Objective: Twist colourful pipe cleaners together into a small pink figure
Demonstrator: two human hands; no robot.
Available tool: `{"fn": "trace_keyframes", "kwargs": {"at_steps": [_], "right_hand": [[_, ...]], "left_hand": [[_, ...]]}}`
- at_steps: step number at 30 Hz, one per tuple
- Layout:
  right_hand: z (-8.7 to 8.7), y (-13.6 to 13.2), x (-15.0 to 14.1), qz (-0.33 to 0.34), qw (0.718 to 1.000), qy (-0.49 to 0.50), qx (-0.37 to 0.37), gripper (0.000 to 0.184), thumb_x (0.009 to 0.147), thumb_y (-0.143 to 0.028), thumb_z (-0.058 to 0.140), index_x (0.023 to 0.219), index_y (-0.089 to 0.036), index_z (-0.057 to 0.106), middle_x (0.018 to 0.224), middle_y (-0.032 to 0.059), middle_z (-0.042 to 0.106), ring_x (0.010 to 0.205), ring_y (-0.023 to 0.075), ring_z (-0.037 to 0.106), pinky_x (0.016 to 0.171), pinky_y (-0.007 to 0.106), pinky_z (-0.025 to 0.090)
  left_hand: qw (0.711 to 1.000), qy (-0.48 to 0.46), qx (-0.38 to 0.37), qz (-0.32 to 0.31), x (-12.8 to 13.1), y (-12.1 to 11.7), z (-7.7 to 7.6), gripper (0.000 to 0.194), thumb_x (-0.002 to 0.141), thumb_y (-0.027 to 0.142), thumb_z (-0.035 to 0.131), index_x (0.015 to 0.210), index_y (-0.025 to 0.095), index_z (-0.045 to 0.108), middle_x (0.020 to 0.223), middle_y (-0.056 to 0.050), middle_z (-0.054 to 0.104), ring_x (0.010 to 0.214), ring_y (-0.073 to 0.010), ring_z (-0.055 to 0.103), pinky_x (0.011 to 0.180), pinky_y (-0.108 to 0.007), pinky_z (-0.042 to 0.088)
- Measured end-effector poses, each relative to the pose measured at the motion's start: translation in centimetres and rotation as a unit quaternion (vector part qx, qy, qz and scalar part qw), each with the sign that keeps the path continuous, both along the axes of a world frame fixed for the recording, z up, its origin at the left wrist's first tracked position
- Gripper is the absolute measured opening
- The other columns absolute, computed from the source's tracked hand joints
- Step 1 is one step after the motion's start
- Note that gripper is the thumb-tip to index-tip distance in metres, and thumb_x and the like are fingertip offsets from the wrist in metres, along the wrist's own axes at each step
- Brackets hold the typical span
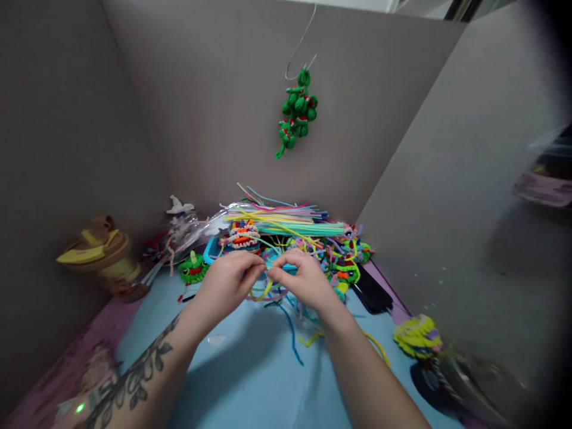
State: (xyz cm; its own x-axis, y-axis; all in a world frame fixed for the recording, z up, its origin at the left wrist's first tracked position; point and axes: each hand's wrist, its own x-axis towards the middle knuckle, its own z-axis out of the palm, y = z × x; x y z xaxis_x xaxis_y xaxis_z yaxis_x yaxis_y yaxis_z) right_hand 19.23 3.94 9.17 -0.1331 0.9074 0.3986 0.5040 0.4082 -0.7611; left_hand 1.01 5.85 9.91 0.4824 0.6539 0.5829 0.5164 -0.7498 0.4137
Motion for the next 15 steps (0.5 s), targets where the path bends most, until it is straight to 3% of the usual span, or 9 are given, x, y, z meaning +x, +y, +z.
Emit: {"fn": "trace_keyframes", "kwargs": {"at_steps": [15], "right_hand": [[-0.43,0.14,0.14,-0.023,1.000,0.008,-0.006,0.019,0.074,-0.025,0.071,0.057,-0.019,0.065,0.064,0.0002,0.066,0.072,0.0173,0.060,0.069,0.029,0.044]], "left_hand": [[0.996,-0.019,-0.082,-0.025,0.49,0.26,-0.15,0.016,0.085,0.021,0.054,0.074,0.018,0.066,0.074,-0.001,0.070,0.067,-0.0134,0.063,0.060,-0.022,0.047]]}}
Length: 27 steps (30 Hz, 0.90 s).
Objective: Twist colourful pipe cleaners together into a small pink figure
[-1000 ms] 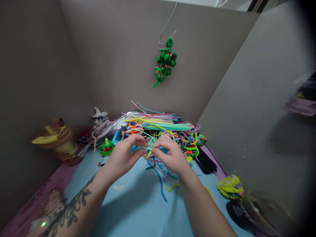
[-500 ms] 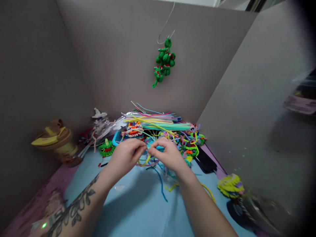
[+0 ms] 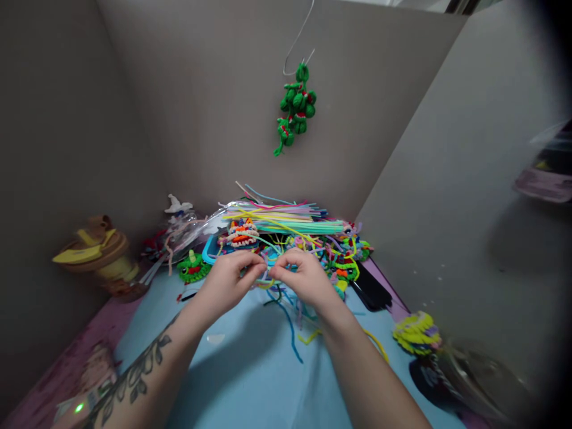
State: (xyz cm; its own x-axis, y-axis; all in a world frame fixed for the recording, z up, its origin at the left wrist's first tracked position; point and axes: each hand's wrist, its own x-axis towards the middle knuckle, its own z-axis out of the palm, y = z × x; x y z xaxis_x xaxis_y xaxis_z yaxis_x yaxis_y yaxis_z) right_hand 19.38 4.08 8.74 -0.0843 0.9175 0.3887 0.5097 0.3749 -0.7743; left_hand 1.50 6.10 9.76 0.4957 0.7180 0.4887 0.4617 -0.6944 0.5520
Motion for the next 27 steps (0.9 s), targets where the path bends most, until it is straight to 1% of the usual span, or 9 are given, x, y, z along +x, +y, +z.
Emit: {"fn": "trace_keyframes", "kwargs": {"at_steps": [3,5,7,10,13,15,18,22,27], "right_hand": [[-0.1,0.1,0.3,0.014,0.999,0.028,-0.027,0.025,0.079,-0.038,0.067,0.062,-0.019,0.068,0.069,0.0024,0.069,0.076,0.0200,0.063,0.073,0.033,0.047],[-0.4,0.4,1.0,0.034,0.996,0.078,-0.039,0.034,0.083,-0.051,0.059,0.080,-0.020,0.072,0.086,0.0053,0.073,0.088,0.0226,0.066,0.081,0.035,0.049],[-0.7,0.7,1.8,0.020,0.989,0.147,-0.012,0.047,0.085,-0.061,0.050,0.104,-0.023,0.069,0.113,0.0075,0.069,0.109,0.0241,0.062,0.093,0.038,0.046],[-1.3,1.4,3.0,-0.060,0.967,0.248,0.021,0.057,0.085,-0.064,0.046,0.123,-0.024,0.057,0.136,0.0097,0.054,0.126,0.0247,0.050,0.100,0.040,0.042],[-1.8,2.0,3.1,-0.053,0.947,0.312,-0.059,0.059,0.081,-0.062,0.054,0.124,-0.021,0.055,0.129,0.0139,0.060,0.120,0.0272,0.055,0.095,0.043,0.044],[-2.0,2.3,2.6,-0.018,0.935,0.336,-0.115,0.057,0.077,-0.059,0.061,0.118,-0.020,0.059,0.119,0.0137,0.066,0.114,0.0278,0.058,0.092,0.042,0.045],[-2.2,2.7,1.7,0.003,0.928,0.351,-0.129,0.050,0.069,-0.054,0.070,0.106,-0.021,0.065,0.111,0.0100,0.069,0.109,0.0265,0.059,0.091,0.040,0.043],[-2.1,2.7,1.3,0.044,0.932,0.339,-0.117,0.040,0.069,-0.053,0.070,0.093,-0.021,0.070,0.102,0.0059,0.069,0.099,0.0234,0.059,0.090,0.036,0.042],[-1.6,2.5,1.8,0.098,0.945,0.299,-0.092,0.032,0.072,-0.046,0.069,0.059,-0.019,0.060,0.084,0.0025,0.064,0.087,0.0192,0.055,0.085,0.033,0.040]], "left_hand": [[0.997,0.001,-0.073,-0.022,0.1,0.3,-0.2,0.019,0.086,0.026,0.053,0.073,0.018,0.065,0.068,0.000,0.068,0.060,-0.0125,0.060,0.053,-0.022,0.044],[0.985,-0.052,-0.162,-0.036,0.1,0.8,-0.5,0.022,0.086,0.031,0.053,0.072,0.017,0.062,0.064,0.000,0.066,0.058,-0.0128,0.060,0.052,-0.022,0.044],[0.950,-0.151,-0.272,-0.031,-0.1,1.4,-1.0,0.023,0.083,0.036,0.057,0.071,0.017,0.059,0.065,-0.001,0.067,0.060,-0.0139,0.063,0.053,-0.023,0.047],[0.863,-0.306,-0.403,0.011,-0.5,2.5,-1.7,0.024,0.075,0.038,0.068,0.075,0.017,0.057,0.070,0.000,0.069,0.061,-0.0126,0.065,0.054,-0.021,0.049],[0.797,-0.396,-0.455,0.032,-0.7,3.0,-1.8,0.024,0.072,0.034,0.073,0.079,0.017,0.057,0.071,0.000,0.070,0.060,-0.0100,0.065,0.052,-0.018,0.050],[0.767,-0.432,-0.472,0.044,-0.5,3.0,-1.6,0.021,0.072,0.027,0.073,0.080,0.016,0.057,0.072,0.000,0.070,0.057,-0.0096,0.065,0.050,-0.017,0.051],[0.734,-0.463,-0.495,0.055,0.0,2.7,-1.3,0.014,0.076,0.017,0.069,0.081,0.016,0.056,0.073,-0.001,0.071,0.056,-0.0100,0.065,0.048,-0.018,0.052],[0.730,-0.462,-0.503,0.036,0.3,2.6,-1.6,0.010,0.080,0.015,0.064,0.084,0.016,0.055,0.079,-0.002,0.071,0.062,-0.0113,0.067,0.052,-0.020,0.054],[0.780,-0.411,-0.472,0.026,0.6,2.7,-2.8,0.022,0.077,0.028,0.068,0.091,0.016,0.056,0.094,-0.005,0.068,0.077,-0.0155,0.068,0.061,-0.024,0.053]]}}
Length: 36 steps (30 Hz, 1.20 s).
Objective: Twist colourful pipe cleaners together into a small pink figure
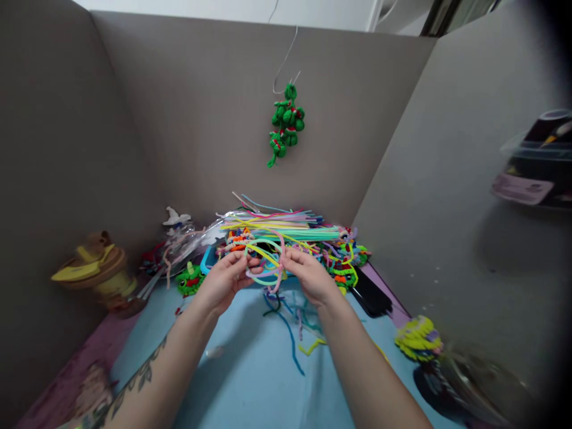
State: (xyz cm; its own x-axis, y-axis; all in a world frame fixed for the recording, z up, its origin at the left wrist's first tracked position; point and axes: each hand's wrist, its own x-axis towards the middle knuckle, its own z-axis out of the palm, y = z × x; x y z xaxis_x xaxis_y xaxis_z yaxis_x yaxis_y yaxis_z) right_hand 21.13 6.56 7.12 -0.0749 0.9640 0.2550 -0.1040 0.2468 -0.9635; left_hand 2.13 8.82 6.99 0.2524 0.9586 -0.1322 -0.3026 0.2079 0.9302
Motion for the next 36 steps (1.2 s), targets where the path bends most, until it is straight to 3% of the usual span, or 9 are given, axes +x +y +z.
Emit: {"fn": "trace_keyframes", "kwargs": {"at_steps": [2,4,5,8,11,15,23,31,36], "right_hand": [[0.0,0.0,0.0,-0.029,1.000,-0.010,-0.004,0.031,0.071,-0.044,0.068,0.058,-0.019,0.059,0.085,0.0030,0.062,0.090,0.0198,0.054,0.085,0.033,0.039],[-0.2,0.1,-0.1,-0.078,0.996,-0.034,0.000,0.027,0.072,-0.042,0.067,0.060,-0.019,0.061,0.087,0.0041,0.062,0.095,0.0215,0.053,0.087,0.034,0.038],[-0.3,0.2,-0.3,-0.100,0.994,-0.050,0.010,0.025,0.073,-0.041,0.066,0.061,-0.019,0.062,0.089,0.0045,0.061,0.098,0.0222,0.053,0.089,0.035,0.037],[-1.0,0.2,-1.3,-0.127,0.988,-0.074,0.039,0.021,0.076,-0.037,0.064,0.064,-0.020,0.064,0.095,0.0050,0.061,0.101,0.0223,0.054,0.092,0.036,0.038],[-1.6,0.1,-2.4,-0.110,0.993,-0.042,0.029,0.018,0.072,-0.035,0.068,0.064,-0.020,0.064,0.102,0.0053,0.061,0.101,0.0221,0.056,0.089,0.036,0.041],[-1.7,-0.1,-3.0,-0.082,0.997,0.014,0.006,0.019,0.066,-0.034,0.074,0.063,-0.020,0.063,0.099,0.0049,0.063,0.098,0.0221,0.058,0.086,0.036,0.043],[-1.1,0.8,0.2,-0.076,0.987,0.110,-0.085,0.023,0.058,-0.036,0.077,0.065,-0.019,0.063,0.073,0.0006,0.066,0.074,0.0164,0.057,0.070,0.029,0.041],[-0.8,0.7,0.6,-0.050,0.987,0.138,-0.063,0.042,0.054,-0.027,0.082,0.090,-0.022,0.059,0.068,-0.0027,0.066,0.071,0.0147,0.060,0.069,0.027,0.043],[-0.4,0.2,0.1,-0.048,0.991,0.119,-0.036,0.035,0.066,-0.040,0.077,0.089,-0.021,0.058,0.082,0.0019,0.067,0.081,0.0163,0.062,0.075,0.029,0.045]], "left_hand": [[0.989,0.060,0.088,0.100,0.2,-0.1,-0.3,0.027,0.075,0.032,0.069,0.093,0.018,0.054,0.096,-0.004,0.065,0.081,-0.0152,0.065,0.065,-0.025,0.051],[0.952,0.140,0.201,0.186,0.6,-0.5,-0.4,0.026,0.075,0.032,0.068,0.092,0.019,0.053,0.092,-0.002,0.063,0.080,-0.0142,0.062,0.067,-0.024,0.048],[0.934,0.178,0.243,0.190,0.8,-0.7,-0.3,0.024,0.076,0.032,0.067,0.091,0.019,0.053,0.090,-0.002,0.063,0.079,-0.0141,0.061,0.066,-0.024,0.047],[0.917,0.249,0.290,0.112,1.3,-1.7,-0.2,0.027,0.076,0.032,0.066,0.096,0.019,0.053,0.091,-0.004,0.066,0.073,-0.0147,0.062,0.061,-0.024,0.045],[0.912,0.280,0.290,0.078,1.6,-2.4,-0.3,0.035,0.077,0.032,0.066,0.105,0.019,0.049,0.085,-0.003,0.069,0.066,-0.0145,0.062,0.058,-0.024,0.043],[0.919,0.275,0.276,0.066,1.5,-2.5,-0.4,0.032,0.078,0.031,0.065,0.100,0.020,0.046,0.071,0.000,0.068,0.061,-0.0147,0.062,0.055,-0.023,0.042],[0.963,0.150,0.222,-0.042,0.1,-2.4,1.8,0.037,0.073,0.033,0.073,0.095,0.021,0.045,0.067,0.003,0.064,0.055,-0.0121,0.061,0.052,-0.022,0.042],[0.967,0.124,0.197,-0.105,-0.9,-2.3,2.6,0.035,0.075,0.028,0.072,0.096,0.020,0.046,0.067,0.004,0.064,0.060,-0.0118,0.064,0.059,-0.023,0.047],[0.959,0.160,0.212,-0.098,-0.9,-2.2,2.4,0.032,0.077,0.030,0.069,0.097,0.019,0.046,0.070,0.001,0.066,0.062,-0.0149,0.066,0.059,-0.026,0.047]]}}
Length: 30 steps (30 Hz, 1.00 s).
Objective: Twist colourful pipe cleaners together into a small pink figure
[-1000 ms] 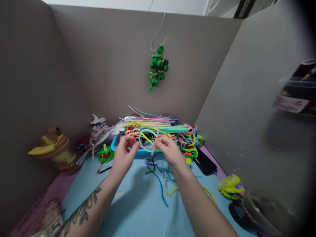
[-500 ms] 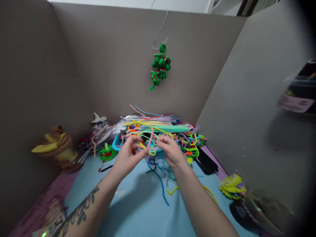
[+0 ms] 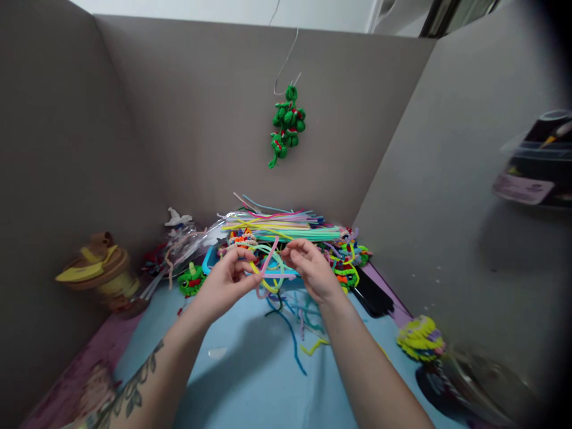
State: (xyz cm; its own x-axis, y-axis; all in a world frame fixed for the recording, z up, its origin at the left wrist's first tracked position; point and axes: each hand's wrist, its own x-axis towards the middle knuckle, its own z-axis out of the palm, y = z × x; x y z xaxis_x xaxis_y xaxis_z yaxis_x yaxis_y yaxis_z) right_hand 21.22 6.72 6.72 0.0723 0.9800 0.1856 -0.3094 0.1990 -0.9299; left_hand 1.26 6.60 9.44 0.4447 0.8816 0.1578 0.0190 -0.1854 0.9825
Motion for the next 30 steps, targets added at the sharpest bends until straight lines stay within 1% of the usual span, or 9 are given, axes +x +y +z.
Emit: {"fn": "trace_keyframes", "kwargs": {"at_steps": [3,6,9,11,13,19,26,28,30], "right_hand": [[0.5,-0.6,-0.6,0.043,0.999,-0.021,-0.007,0.041,0.066,-0.040,0.079,0.094,-0.022,0.056,0.085,0.0026,0.068,0.082,0.0166,0.063,0.072,0.028,0.046],[0.9,-1.0,-1.2,0.089,0.996,-0.007,-0.028,0.048,0.063,-0.036,0.081,0.098,-0.022,0.053,0.074,-0.0015,0.065,0.067,0.0133,0.061,0.062,0.024,0.044],[1.1,-0.9,-0.9,0.121,0.990,0.052,-0.053,0.046,0.063,-0.034,0.080,0.097,-0.021,0.053,0.056,-0.0085,0.054,0.043,0.0050,0.041,0.048,0.019,0.034],[1.0,-0.7,-0.3,0.134,0.984,0.090,-0.068,0.041,0.065,-0.036,0.078,0.094,-0.019,0.055,0.050,-0.0112,0.044,0.038,0.0024,0.028,0.045,0.018,0.029],[0.7,-0.5,0.3,0.149,0.979,0.109,-0.081,0.038,0.067,-0.040,0.076,0.091,-0.018,0.057,0.047,-0.0120,0.037,0.039,0.0024,0.023,0.045,0.019,0.028],[-0.1,0.1,0.6,0.143,0.980,0.095,-0.103,0.034,0.062,-0.039,0.079,0.078,-0.018,0.058,0.041,-0.0129,0.033,0.036,0.0029,0.023,0.044,0.020,0.026],[0.5,0.0,0.3,0.130,0.980,0.086,-0.127,0.034,0.058,-0.035,0.080,0.065,-0.019,0.051,0.045,-0.0089,0.046,0.036,0.0029,0.030,0.042,0.019,0.023],[0.5,0.0,0.4,0.122,0.981,0.082,-0.128,0.033,0.057,-0.033,0.079,0.063,-0.018,0.051,0.046,-0.0084,0.047,0.037,0.0028,0.031,0.041,0.019,0.024],[0.5,0.0,0.6,0.113,0.983,0.075,-0.127,0.032,0.057,-0.033,0.079,0.062,-0.018,0.051,0.046,-0.0075,0.049,0.037,0.0030,0.032,0.040,0.019,0.023]], "left_hand": [[0.999,0.035,0.031,0.010,0.3,-0.2,-0.2,0.030,0.078,0.031,0.067,0.096,0.020,0.047,0.072,0.000,0.065,0.064,-0.0161,0.066,0.059,-0.027,0.046],[0.995,0.077,0.059,-0.003,0.6,-0.5,-0.2,0.027,0.080,0.032,0.065,0.096,0.020,0.047,0.070,0.001,0.064,0.060,-0.0146,0.063,0.055,-0.025,0.044],[0.993,0.096,0.068,-0.029,0.4,-0.6,0.1,0.024,0.082,0.032,0.062,0.096,0.021,0.046,0.070,0.001,0.063,0.060,-0.0141,0.061,0.055,-0.025,0.043],[0.990,0.109,0.077,-0.044,-0.1,-0.5,0.3,0.024,0.082,0.033,0.062,0.096,0.021,0.047,0.073,0.001,0.062,0.065,-0.0148,0.062,0.057,-0.025,0.044],[0.983,0.141,0.099,-0.061,-0.5,-0.4,0.6,0.022,0.082,0.033,0.061,0.096,0.021,0.049,0.076,0.000,0.061,0.069,-0.0153,0.061,0.059,-0.025,0.044],[0.958,0.226,0.152,-0.091,-1.1,-0.4,1.0,0.014,0.084,0.031,0.057,0.093,0.021,0.052,0.082,-0.001,0.059,0.070,-0.0142,0.057,0.061,-0.025,0.043],[0.947,0.243,0.184,-0.106,-1.1,-0.3,1.0,0.008,0.085,0.027,0.054,0.092,0.022,0.055,0.083,0.000,0.060,0.070,-0.0130,0.056,0.062,-0.024,0.044],[0.944,0.249,0.189,-0.106,-1.5,-0.2,1.0,0.013,0.085,0.029,0.056,0.095,0.022,0.058,0.085,-0.001,0.063,0.071,-0.0140,0.058,0.063,-0.024,0.045],[0.947,0.247,0.179,-0.098,-2.1,0.1,1.1,0.025,0.082,0.032,0.061,0.106,0.024,0.059,0.093,-0.003,0.067,0.071,-0.0150,0.060,0.062,-0.025,0.048]]}}
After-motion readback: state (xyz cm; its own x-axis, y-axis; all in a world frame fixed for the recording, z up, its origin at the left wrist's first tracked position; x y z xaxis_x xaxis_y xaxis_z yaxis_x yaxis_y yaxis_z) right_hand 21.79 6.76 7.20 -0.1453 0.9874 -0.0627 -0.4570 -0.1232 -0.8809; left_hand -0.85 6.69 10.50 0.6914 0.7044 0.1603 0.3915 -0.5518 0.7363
